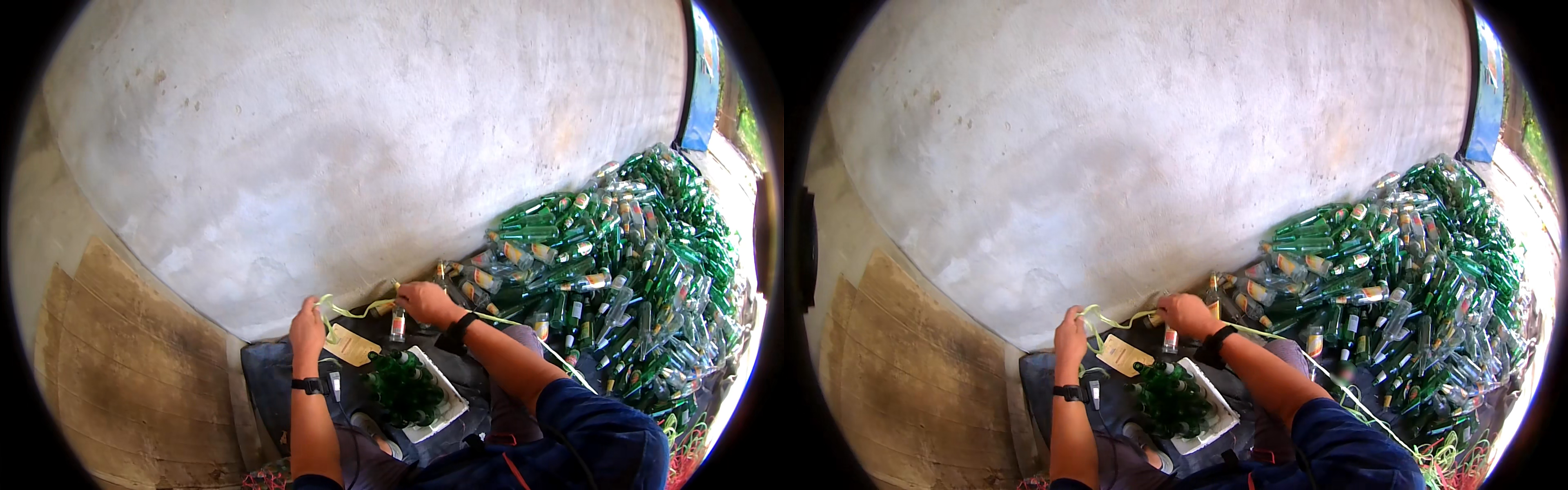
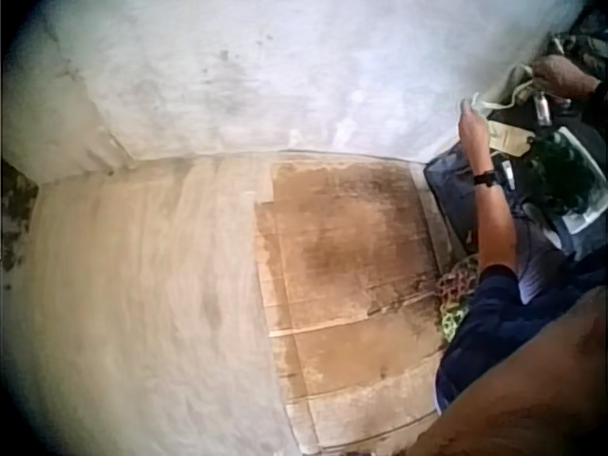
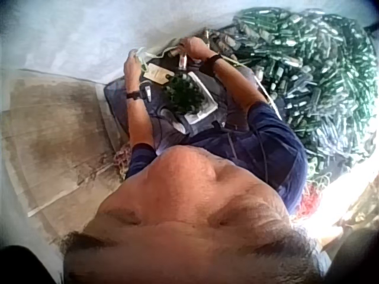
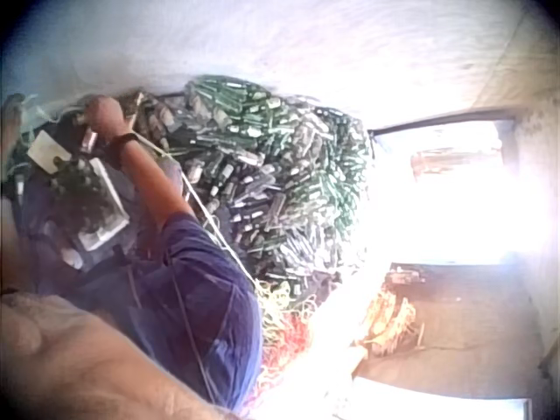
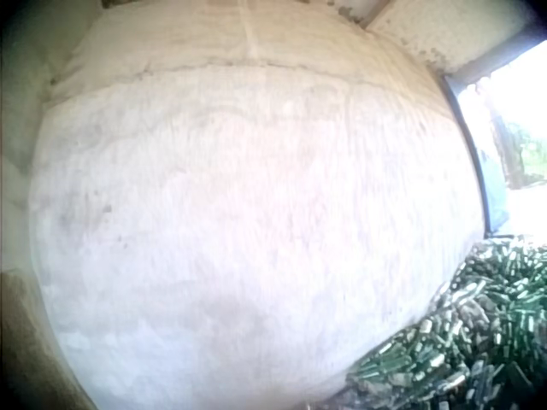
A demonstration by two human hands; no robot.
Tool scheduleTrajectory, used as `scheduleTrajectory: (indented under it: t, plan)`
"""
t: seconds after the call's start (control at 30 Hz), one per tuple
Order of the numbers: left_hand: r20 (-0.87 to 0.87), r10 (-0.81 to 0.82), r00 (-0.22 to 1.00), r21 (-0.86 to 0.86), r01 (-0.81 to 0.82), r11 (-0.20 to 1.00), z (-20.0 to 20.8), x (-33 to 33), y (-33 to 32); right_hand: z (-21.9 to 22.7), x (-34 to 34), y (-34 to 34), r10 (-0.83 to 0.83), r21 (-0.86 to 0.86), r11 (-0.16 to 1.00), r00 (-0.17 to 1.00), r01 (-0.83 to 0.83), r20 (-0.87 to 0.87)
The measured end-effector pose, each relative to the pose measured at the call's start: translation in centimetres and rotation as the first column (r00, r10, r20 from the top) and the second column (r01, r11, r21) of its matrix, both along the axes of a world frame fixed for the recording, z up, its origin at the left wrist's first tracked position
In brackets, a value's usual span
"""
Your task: The person sits on a tarp and ties green glass bottles together using a yellow string. They pick up bottles from a pile, arrange them in a small group, and wrap the string around them to secure them.
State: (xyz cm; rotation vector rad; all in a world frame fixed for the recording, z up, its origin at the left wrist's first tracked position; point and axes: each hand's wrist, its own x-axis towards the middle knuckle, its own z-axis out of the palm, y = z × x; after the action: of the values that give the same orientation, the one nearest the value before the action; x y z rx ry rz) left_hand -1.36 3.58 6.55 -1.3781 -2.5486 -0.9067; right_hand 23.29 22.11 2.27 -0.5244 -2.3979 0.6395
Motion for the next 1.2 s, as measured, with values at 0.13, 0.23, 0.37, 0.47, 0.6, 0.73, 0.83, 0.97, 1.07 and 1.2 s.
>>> scheduleTrajectory:
  t: [0.13,0.23,0.37,0.47,0.6,0.73,0.83,0.97,1.07,1.2]
  plan:
    - [0.212,-0.279,0.937,0.099,0.263,0.96,0.5,3.3,1.0,0.0,-1.5,-2.4,0.154,-0.02,0.988,0.985,-0.156,-0.08]
    - [0.19,-0.417,0.889,0.181,0.386,0.905,0.4,5.0,1.6,1.1,-1.8,-4.0,0.204,-0.05,0.977,0.977,-0.206,-0.058]
    - [0.319,-0.413,0.853,0.098,0.403,0.91,1.2,7.3,2.3,1.3,-1.9,-4.7,0.224,-0.049,0.972,0.969,-0.23,-0.107]
    - [0.382,-0.457,0.803,0.17,0.425,0.889,-0.3,7.3,2.5,1.9,-2.1,-5.1,0.22,-0.038,0.973,0.966,-0.227,-0.133]
    - [0.446,-0.469,0.762,0.174,0.44,0.881,-1.3,6.7,3.0,2.1,-1.7,-5.0,0.197,0.002,0.98,0.97,-0.198,-0.143]
    - [0.492,-0.464,0.736,0.165,0.445,0.881,-1.5,6.8,3.2,1.6,-1.7,-4.7,0.186,0.039,0.982,0.971,-0.182,-0.149]
    - [0.581,-0.396,0.711,0.089,0.428,0.9,-1.3,6.7,3.3,1.3,-1.7,-4.5,0.193,0.055,0.981,0.971,-0.187,-0.138]
    - [0.444,-0.474,0.761,0.155,0.456,0.877,-1.6,6.5,3.1,1.4,-1.8,-4.2,0.204,0.027,0.979,0.974,-0.202,-0.104]
    - [0.452,-0.533,0.715,0.166,0.52,0.838,-0.2,6.6,2.9,2.8,-0.9,-3.8,0.183,-0.052,0.981,0.981,-0.187,-0.068]
    - [0.277,-0.455,0.846,0.101,0.446,0.889,1.7,6.0,2.1,1.9,0.0,-0.9,0.162,0.028,0.987,0.983,-0.16,-0.089]
